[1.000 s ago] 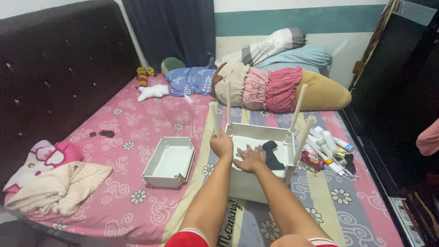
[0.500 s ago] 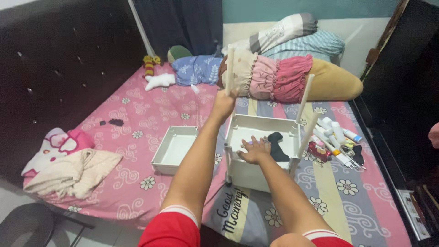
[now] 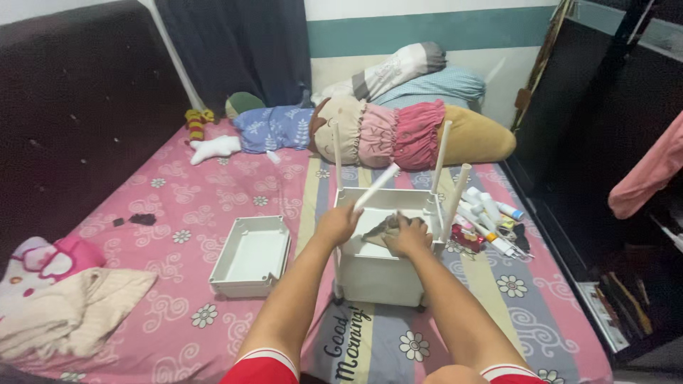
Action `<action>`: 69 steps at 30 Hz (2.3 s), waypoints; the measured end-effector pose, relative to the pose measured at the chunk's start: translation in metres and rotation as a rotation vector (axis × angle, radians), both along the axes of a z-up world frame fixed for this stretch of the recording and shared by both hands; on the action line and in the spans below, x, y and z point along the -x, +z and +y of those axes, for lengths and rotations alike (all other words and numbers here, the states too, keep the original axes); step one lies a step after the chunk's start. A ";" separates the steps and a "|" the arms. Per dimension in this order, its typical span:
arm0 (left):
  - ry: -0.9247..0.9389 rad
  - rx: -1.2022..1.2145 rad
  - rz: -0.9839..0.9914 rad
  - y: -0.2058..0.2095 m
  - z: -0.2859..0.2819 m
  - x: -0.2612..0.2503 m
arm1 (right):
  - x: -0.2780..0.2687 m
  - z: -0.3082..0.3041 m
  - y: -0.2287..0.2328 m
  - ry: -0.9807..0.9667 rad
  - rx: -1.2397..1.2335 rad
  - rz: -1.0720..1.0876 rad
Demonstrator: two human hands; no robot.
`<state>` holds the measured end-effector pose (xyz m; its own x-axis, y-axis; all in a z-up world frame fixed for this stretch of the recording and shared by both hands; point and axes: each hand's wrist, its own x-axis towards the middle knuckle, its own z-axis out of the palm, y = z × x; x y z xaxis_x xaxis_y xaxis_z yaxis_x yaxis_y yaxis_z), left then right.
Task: The person wipes the interior and exterior surfaces of a white plastic drawer unit with a cloth, then wipes several white plastic rods. The drawer unit is placed on a bed, and the person handles the drawer and rods one at a time.
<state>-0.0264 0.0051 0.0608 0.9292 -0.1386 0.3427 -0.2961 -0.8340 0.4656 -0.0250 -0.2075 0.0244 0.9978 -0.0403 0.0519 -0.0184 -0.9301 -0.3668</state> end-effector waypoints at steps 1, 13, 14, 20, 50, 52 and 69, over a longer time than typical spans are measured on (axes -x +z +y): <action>-0.028 -0.050 -0.005 0.003 -0.005 0.002 | -0.003 -0.003 -0.006 0.035 0.012 0.041; -0.060 0.130 -0.057 -0.030 -0.016 -0.003 | -0.005 0.028 -0.003 0.577 -0.214 -0.808; -0.056 0.136 -0.033 -0.029 -0.015 0.004 | -0.011 0.025 0.006 0.486 -0.188 -0.827; -0.048 0.157 0.005 -0.030 -0.012 0.016 | -0.050 0.029 0.007 0.323 -0.422 -0.815; -0.076 0.104 -0.050 -0.030 -0.011 0.025 | -0.034 0.005 0.071 0.823 0.024 -0.973; -0.068 0.063 -0.014 -0.025 -0.015 0.029 | -0.042 -0.009 0.068 0.539 0.189 -1.250; -0.135 0.100 -0.244 -0.036 -0.020 0.026 | -0.041 0.015 0.044 0.903 0.169 -0.973</action>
<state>-0.0523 -0.0145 0.0245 0.7934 -0.2096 0.5715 -0.5142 -0.7332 0.4449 0.0156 -0.1922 0.0686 0.2257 0.6869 0.6908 0.8238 -0.5131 0.2410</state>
